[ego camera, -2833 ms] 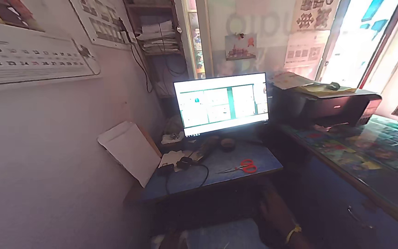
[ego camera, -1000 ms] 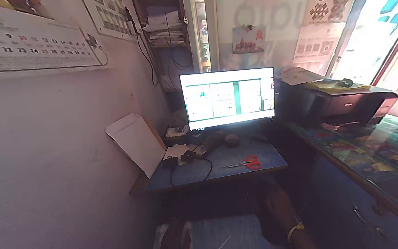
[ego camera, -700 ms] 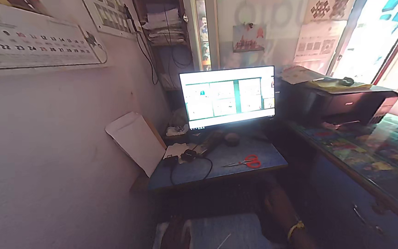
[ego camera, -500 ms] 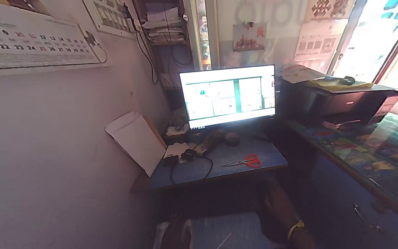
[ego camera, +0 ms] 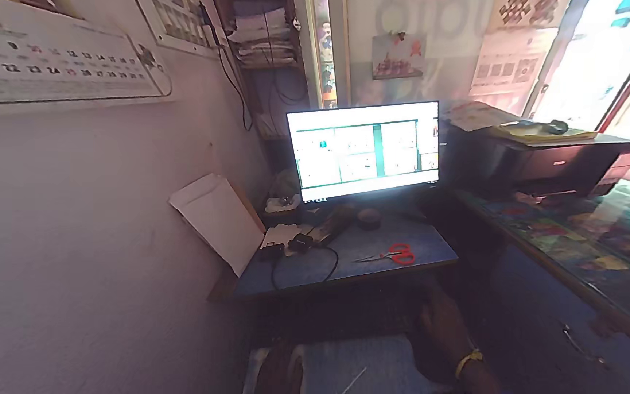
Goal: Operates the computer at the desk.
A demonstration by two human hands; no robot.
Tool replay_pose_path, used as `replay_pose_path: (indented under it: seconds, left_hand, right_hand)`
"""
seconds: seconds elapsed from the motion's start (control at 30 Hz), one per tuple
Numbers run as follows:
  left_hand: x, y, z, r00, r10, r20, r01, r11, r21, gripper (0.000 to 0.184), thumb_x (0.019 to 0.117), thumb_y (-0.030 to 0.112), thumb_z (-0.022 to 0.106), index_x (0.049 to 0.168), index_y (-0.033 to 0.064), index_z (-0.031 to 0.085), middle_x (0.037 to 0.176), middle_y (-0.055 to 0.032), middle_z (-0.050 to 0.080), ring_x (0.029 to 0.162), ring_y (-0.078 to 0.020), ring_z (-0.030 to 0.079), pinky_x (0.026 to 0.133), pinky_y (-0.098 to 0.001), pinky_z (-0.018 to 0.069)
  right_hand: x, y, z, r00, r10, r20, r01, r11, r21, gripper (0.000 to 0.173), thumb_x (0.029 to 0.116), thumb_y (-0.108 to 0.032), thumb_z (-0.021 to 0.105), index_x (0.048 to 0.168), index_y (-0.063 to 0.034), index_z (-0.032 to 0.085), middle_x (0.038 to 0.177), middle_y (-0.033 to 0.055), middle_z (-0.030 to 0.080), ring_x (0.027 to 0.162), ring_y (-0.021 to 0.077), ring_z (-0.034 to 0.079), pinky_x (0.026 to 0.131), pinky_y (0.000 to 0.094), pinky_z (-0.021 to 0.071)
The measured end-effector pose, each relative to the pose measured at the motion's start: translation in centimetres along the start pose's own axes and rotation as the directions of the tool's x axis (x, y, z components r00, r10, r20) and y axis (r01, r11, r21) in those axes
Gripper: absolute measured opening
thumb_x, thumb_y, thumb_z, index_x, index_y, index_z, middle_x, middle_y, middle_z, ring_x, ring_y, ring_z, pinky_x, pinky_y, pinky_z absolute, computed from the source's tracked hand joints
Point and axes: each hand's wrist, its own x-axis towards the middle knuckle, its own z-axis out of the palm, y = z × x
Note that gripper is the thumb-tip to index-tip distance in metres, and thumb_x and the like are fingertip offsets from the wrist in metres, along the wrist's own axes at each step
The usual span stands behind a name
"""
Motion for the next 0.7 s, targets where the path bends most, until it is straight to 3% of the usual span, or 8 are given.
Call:
replay_pose_path:
  seconds: [0.27, 0.4, 0.53, 0.63, 0.7]
  left_hand:
    - [0.4, -0.4, 0.4, 1.0, -0.003, -0.002, 0.003, 1.0, -0.025, 0.042, 0.1012, 0.034, 0.055, 0.128, 0.005, 0.069, 0.147, -0.0225, 0.055, 0.14, -0.0412, 0.049, 0.117, -0.0533, 0.0393]
    - [0.3, -0.1, 0.2, 1.0, -0.004, 0.006, 0.004, 1.0, -0.013, 0.043, 0.1017, 0.034, 0.054, 0.129, 0.0033, 0.068, 0.147, -0.0236, 0.055, 0.14, -0.0419, 0.049, 0.117, -0.0539, 0.0389]
    - [0.5, 1.2, -0.5, 0.992, -0.093, 0.084, 0.086, 0.993, 0.086, 0.055, 0.1041, 0.041, 0.048, 0.137, -0.0018, 0.061, 0.143, -0.026, 0.057, 0.137, -0.0415, 0.052, 0.116, -0.0541, 0.0386]
    - [1.0, 1.5, -0.9, 0.991, -0.101, 0.088, 0.091, 0.99, 0.103, 0.055, 0.104, 0.044, 0.043, 0.136, 0.004, 0.063, 0.141, -0.0214, 0.06, 0.135, -0.0372, 0.055, 0.115, -0.0513, 0.041]
    - [0.7, 0.9, -0.4, 0.997, -0.073, 0.038, 0.07, 0.994, 0.087, 0.051, 0.1029, 0.043, 0.047, 0.136, 0.0078, 0.064, 0.144, -0.0188, 0.059, 0.137, -0.0339, 0.054, 0.116, -0.0505, 0.0413]
  right_hand:
    - [0.4, 0.8, 0.9, 0.998, 0.018, -0.057, -0.018, 1.0, 0.0, 0.061, 0.0984, -0.032, 0.055, 0.155, -0.0144, 0.044, 0.146, 0.0126, 0.058, 0.13, 0.036, 0.058, 0.108, 0.0542, 0.0478]
    - [0.3, 1.0, 0.6, 1.0, 0.024, -0.017, -0.024, 1.0, 0.008, 0.063, 0.0982, -0.035, 0.056, 0.155, -0.0106, 0.044, 0.146, 0.0152, 0.058, 0.132, 0.0365, 0.056, 0.111, 0.0526, 0.0464]
    - [-0.3, 0.6, -0.5, 1.0, 0.023, 0.016, -0.024, 1.0, 0.013, 0.063, 0.1011, -0.04, 0.053, 0.154, -0.0073, 0.044, 0.151, 0.0172, 0.053, 0.141, 0.0345, 0.05, 0.118, 0.0503, 0.0396]
    - [0.1, -0.2, -1.2, 0.999, 0.031, 0.014, -0.032, 0.996, 0.082, 0.061, 0.1002, -0.037, 0.056, 0.152, -0.0063, 0.047, 0.149, 0.0193, 0.054, 0.14, 0.0351, 0.05, 0.118, 0.0508, 0.0404]
    - [0.4, 0.2, -0.7, 1.0, 0.009, 0.009, -0.009, 0.996, 0.085, 0.064, 0.0995, -0.035, 0.056, 0.154, -0.0055, 0.043, 0.149, 0.0205, 0.053, 0.14, 0.0366, 0.05, 0.118, 0.052, 0.0398]
